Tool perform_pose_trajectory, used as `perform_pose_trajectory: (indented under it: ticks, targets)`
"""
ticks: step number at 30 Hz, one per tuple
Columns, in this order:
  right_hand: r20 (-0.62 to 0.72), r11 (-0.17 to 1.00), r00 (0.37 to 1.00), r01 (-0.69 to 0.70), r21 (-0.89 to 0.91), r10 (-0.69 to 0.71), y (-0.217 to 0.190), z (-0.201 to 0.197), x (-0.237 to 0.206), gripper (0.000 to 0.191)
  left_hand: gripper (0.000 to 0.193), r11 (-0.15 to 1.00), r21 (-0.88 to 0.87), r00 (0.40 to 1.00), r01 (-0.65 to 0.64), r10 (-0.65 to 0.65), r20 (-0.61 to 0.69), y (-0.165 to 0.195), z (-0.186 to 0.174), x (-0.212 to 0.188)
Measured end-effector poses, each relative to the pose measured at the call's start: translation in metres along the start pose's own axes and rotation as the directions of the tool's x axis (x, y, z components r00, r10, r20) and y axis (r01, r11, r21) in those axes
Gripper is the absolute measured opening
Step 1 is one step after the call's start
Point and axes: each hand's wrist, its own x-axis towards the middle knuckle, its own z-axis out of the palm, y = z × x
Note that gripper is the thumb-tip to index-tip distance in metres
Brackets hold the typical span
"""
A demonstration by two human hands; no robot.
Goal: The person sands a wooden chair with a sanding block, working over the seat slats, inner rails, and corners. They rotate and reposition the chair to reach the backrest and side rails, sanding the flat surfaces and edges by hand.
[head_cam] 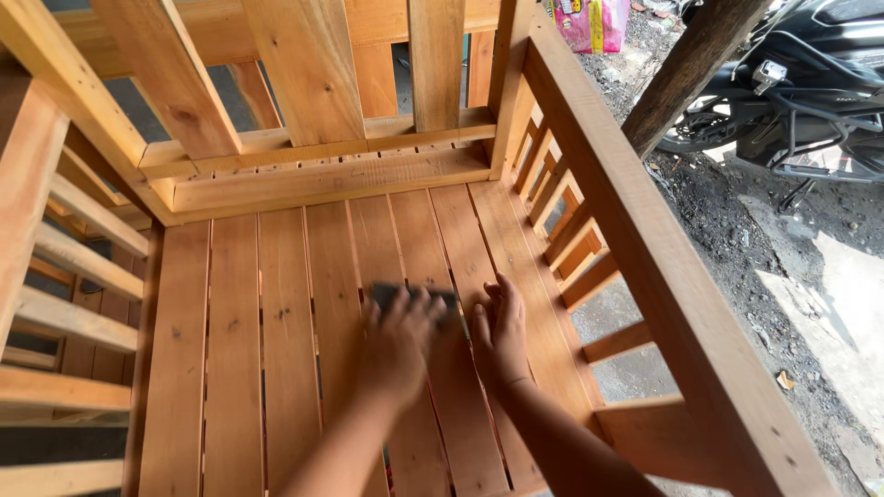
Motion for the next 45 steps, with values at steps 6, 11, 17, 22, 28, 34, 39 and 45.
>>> perform_pose_trajectory:
  ticks: [6,11,17,22,28,34,39,45]
  targets:
    - [0.169,0.989,0.979,0.129,-0.073,-0.115,0.012,-0.053,0.002,0.045,0.043,0.983,-0.004,0.983,-0.184,0.184,-0.022,0.086,0.026,-0.115]
    - [0.146,0.922,0.973,0.215,-0.32,-0.176,0.008,-0.061,0.01,0.033,0.048,0.993,-0.026,0.993,-0.114,0.114,-0.007,0.083,0.031,-0.1]
    - [0.15,0.95,0.981,0.159,-0.268,-0.122,0.002,-0.059,0.013,0.032,0.042,1.0,0.016,1.0,0.002,-0.002,-0.025,0.019,0.016,0.042]
    - [0.155,0.956,0.982,0.146,-0.256,-0.109,-0.005,-0.06,0.016,0.032,0.037,0.998,-0.04,0.998,0.056,-0.057,-0.03,-0.023,0.021,0.15]
    - [0.167,0.949,0.98,0.153,-0.277,-0.109,-0.007,-0.059,0.016,0.031,0.04,0.999,-0.033,0.995,0.035,-0.031,0.099,-0.039,0.014,0.172]
    - [0.144,0.921,0.979,0.188,-0.34,-0.147,-0.002,-0.055,0.016,0.028,0.043,0.997,-0.066,0.986,-0.031,0.041,0.161,-0.012,-0.009,0.054]
    - [0.129,0.903,0.977,0.207,-0.375,-0.17,-0.003,-0.054,0.012,0.032,0.043,0.997,-0.075,0.953,0.02,0.003,0.302,-0.021,-0.041,-0.069]
    - [0.135,0.858,0.99,0.11,-0.502,-0.048,-0.009,-0.039,0.014,0.035,0.048,0.975,0.149,0.986,-0.165,0.16,0.047,-0.076,-0.036,-0.184]
